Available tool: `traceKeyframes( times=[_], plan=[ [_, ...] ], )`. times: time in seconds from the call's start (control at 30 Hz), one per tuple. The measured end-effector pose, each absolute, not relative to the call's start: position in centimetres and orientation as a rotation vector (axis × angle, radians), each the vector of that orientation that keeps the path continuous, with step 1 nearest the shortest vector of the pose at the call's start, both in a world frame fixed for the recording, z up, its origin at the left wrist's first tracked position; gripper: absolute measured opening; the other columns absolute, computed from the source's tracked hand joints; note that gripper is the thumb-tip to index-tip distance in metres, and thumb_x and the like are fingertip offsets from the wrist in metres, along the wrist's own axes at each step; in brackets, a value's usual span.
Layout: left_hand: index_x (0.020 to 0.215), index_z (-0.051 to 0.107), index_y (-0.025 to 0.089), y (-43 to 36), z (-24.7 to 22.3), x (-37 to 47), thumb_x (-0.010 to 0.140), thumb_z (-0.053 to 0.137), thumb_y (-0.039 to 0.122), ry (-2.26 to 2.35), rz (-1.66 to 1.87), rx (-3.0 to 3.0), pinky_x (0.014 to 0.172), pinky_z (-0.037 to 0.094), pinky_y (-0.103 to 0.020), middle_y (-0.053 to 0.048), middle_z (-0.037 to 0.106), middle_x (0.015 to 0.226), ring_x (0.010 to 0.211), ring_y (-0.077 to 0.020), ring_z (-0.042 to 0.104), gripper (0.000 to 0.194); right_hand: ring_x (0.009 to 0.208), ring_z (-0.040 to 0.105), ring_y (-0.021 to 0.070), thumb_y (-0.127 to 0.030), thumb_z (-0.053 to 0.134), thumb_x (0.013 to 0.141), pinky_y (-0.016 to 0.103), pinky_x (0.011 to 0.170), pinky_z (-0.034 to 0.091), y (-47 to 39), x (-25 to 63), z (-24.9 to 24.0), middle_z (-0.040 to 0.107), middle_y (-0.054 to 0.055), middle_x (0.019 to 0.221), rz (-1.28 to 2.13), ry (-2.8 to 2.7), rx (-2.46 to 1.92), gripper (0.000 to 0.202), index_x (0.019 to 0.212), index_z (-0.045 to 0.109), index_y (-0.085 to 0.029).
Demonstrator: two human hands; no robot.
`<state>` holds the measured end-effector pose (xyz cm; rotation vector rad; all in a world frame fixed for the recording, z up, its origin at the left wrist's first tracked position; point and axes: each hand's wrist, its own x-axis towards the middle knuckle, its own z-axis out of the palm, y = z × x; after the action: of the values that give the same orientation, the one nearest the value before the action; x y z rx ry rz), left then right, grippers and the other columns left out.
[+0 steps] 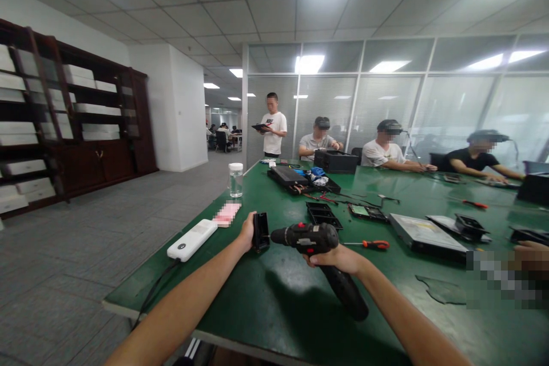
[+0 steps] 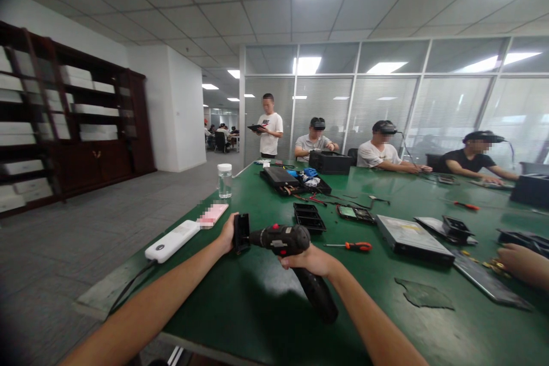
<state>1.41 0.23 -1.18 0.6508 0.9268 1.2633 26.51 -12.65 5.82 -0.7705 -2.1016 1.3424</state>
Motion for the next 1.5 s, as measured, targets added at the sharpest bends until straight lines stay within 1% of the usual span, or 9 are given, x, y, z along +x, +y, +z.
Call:
traceKeyframes(
  times=[0.27,0.37,0.5,0.77,1.1,1.27,1.5],
  plan=[
    [0.066,0.052,0.018,0.45,-1.42,1.28,0.066,0.051,0.055,0.908,1.291,0.691,0.046,0.042,-0.029,0.0,0.05,0.053,0.045,-0.0157,0.05,0.037,0.076,0.05,0.0154,-0.037,0.063,0.071,0.031,0.076,0.042,-12.83,26.45,6.08,0.053,0.003,0.077,1.34,-2.112,-0.787,0.03,0.087,0.057,-0.013],
    [0.066,0.052,0.018,0.46,-1.39,1.27,0.066,0.051,0.054,0.915,1.296,0.691,0.048,0.043,-0.03,0.0,0.051,0.053,0.046,-0.0162,0.051,0.037,0.077,0.05,0.0155,-0.037,0.063,0.071,0.031,0.077,0.041,-12.88,26.46,6.24,0.053,0.003,0.077,1.334,-2.126,-0.792,0.028,0.085,0.058,-0.013],
    [0.067,0.052,0.017,0.44,-1.34,1.33,0.066,0.05,0.055,0.935,1.281,0.679,0.048,0.044,-0.03,-0.001,0.051,0.053,0.046,-0.0164,0.051,0.038,0.076,0.05,0.0153,-0.036,0.063,0.071,0.03,0.076,0.041,-13.03,26.4,6.43,0.053,0.002,0.077,1.346,-2.117,-0.789,0.026,0.083,0.058,-0.013],
    [0.066,0.052,0.018,0.4,-1.3,1.39,0.067,0.05,0.055,0.943,1.298,0.67,0.046,0.042,-0.029,0.0,0.05,0.052,0.045,-0.0154,0.049,0.037,0.073,0.05,0.0147,-0.037,0.063,0.071,0.029,0.074,0.042,-13.0,26.48,6.26,0.054,0.002,0.075,1.347,-2.1,-0.803,0.028,0.084,0.059,-0.013],
    [0.066,0.051,0.018,0.67,-1.55,1.34,0.067,0.049,0.056,0.931,1.286,0.68,0.047,0.042,-0.029,0.0,0.05,0.053,0.046,-0.0158,0.05,0.038,0.076,0.05,0.0154,-0.037,0.063,0.071,0.03,0.076,0.041,-12.57,26.67,5.82,0.055,0.003,0.078,1.331,-2.116,-0.79,0.028,0.085,0.059,-0.012],
    [0.067,0.051,0.018,0.75,-1.66,1.26,0.066,0.051,0.054,0.919,1.313,0.701,0.047,0.042,-0.028,0.0,0.05,0.054,0.047,-0.0156,0.05,0.036,0.076,0.05,0.0151,-0.035,0.063,0.073,0.031,0.077,0.041,-12.57,26.8,5.73,0.055,0.003,0.078,1.351,-2.102,-0.777,0.027,0.086,0.059,-0.012],
    [0.067,0.051,0.018,0.65,-1.63,1.27,0.066,0.051,0.056,0.918,1.294,0.689,0.047,0.042,-0.028,0.0,0.05,0.054,0.047,-0.016,0.05,0.038,0.077,0.05,0.0152,-0.035,0.064,0.071,0.031,0.078,0.041,-12.55,26.74,5.8,0.054,0.003,0.078,1.376,-2.084,-0.782,0.027,0.085,0.059,-0.012]
  ],
)
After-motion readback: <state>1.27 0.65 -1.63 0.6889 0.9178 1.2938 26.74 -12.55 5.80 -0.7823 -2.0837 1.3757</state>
